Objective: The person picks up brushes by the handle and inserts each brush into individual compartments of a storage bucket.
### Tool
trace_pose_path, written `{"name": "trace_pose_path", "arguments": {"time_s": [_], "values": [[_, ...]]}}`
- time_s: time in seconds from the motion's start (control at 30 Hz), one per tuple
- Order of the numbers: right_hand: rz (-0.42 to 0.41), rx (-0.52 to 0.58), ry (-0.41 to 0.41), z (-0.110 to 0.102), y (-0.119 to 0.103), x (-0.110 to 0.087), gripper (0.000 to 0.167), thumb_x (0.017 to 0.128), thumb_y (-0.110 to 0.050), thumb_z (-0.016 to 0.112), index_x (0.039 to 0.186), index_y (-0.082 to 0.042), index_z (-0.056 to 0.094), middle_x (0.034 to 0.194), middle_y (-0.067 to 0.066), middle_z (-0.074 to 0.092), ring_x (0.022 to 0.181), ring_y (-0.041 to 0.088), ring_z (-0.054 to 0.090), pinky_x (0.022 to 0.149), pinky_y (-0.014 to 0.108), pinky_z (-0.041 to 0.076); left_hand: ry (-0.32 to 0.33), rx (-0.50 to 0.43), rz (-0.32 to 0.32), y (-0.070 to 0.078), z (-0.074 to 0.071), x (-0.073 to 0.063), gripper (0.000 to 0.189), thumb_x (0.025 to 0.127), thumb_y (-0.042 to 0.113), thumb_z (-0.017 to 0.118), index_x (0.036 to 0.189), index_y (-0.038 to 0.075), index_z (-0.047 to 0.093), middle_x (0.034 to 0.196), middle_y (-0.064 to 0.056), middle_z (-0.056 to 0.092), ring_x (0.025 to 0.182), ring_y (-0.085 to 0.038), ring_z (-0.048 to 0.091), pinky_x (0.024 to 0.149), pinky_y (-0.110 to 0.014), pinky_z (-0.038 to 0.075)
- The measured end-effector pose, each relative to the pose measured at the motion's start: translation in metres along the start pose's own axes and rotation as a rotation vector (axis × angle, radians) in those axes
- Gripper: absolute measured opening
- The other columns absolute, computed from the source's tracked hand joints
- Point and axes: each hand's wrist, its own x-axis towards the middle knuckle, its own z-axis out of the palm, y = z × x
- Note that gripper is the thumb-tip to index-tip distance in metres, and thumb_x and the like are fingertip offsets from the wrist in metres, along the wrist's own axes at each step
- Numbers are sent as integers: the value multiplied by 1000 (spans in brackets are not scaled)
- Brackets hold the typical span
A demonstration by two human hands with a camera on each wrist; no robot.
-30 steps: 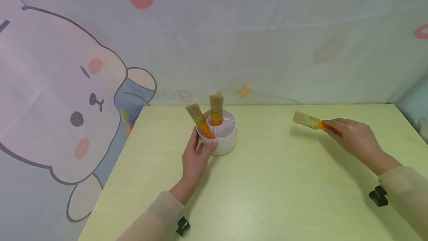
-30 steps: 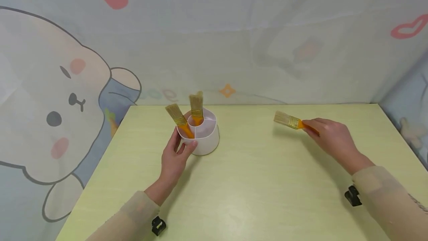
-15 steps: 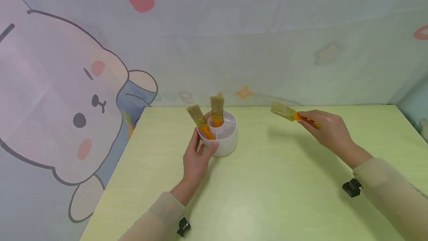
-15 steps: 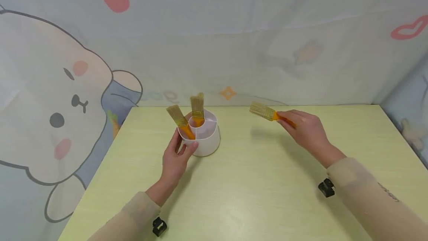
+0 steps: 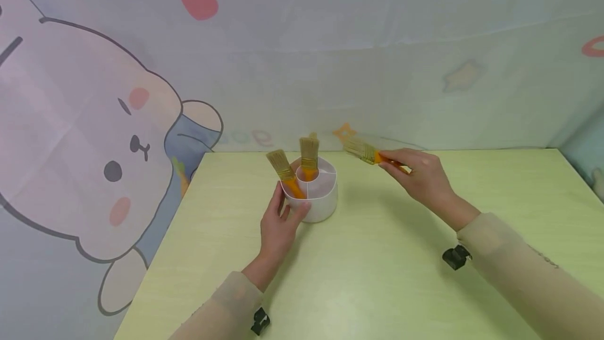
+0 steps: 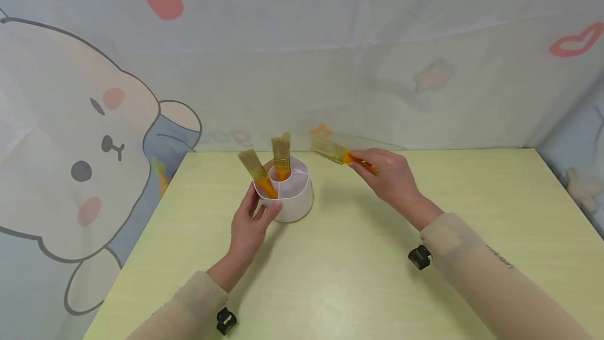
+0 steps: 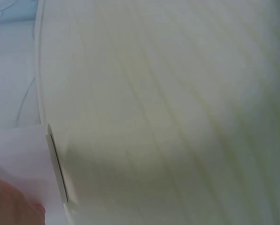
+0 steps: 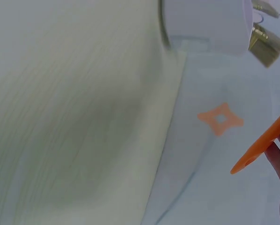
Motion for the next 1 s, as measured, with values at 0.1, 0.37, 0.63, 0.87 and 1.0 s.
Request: {"name": "trace_pose_path", "arguments": {"time_s": [0.1, 0.37, 0.63, 0.87, 1.0], "values": [[26, 39, 4, 7, -11, 7, 31, 97, -32, 78, 116, -7, 83, 103, 8, 82, 76, 22, 75, 57, 25, 52, -3, 5, 2, 0, 0, 0, 91, 96, 24, 84, 169, 15, 31, 172, -2, 36, 158, -25, 36, 124, -44, 40], [101, 283, 39, 29, -43, 26, 30, 87, 0, 87, 117, -1, 82, 106, 11, 82, 91, 27, 80, 83, 21, 64, -11, 5, -7, 0, -2, -1, 90, 97, 25, 83, 170, 14, 30, 173, -3, 35, 159, -24, 35, 125, -45, 39], [239, 492, 65, 51, -71, 40, 26, 92, -1, 83, 118, 0, 81, 108, 13, 81, 96, 30, 79, 82, 16, 63, -8, 6, -8, 1, -2, -1, 90, 97, 25, 83, 170, 14, 31, 173, -1, 34, 159, -24, 35, 125, -45, 40], [317, 629, 86, 65, -89, 48, 26, 93, 0, 82, 119, 2, 80, 109, 17, 80, 97, 33, 79, 80, 22, 66, -12, 0, -1, 1, -2, -2, 90, 97, 26, 83, 170, 15, 31, 173, 0, 34, 159, -24, 34, 125, -46, 39], [340, 668, 95, 72, -98, 51, 25, 94, 1, 80, 119, 4, 79, 111, 19, 79, 99, 35, 78, 82, 23, 66, -9, 1, 5, 1, -3, -3, 90, 97, 25, 83, 169, 15, 31, 173, -1, 35, 159, -24, 34, 125, -46, 39]]}}
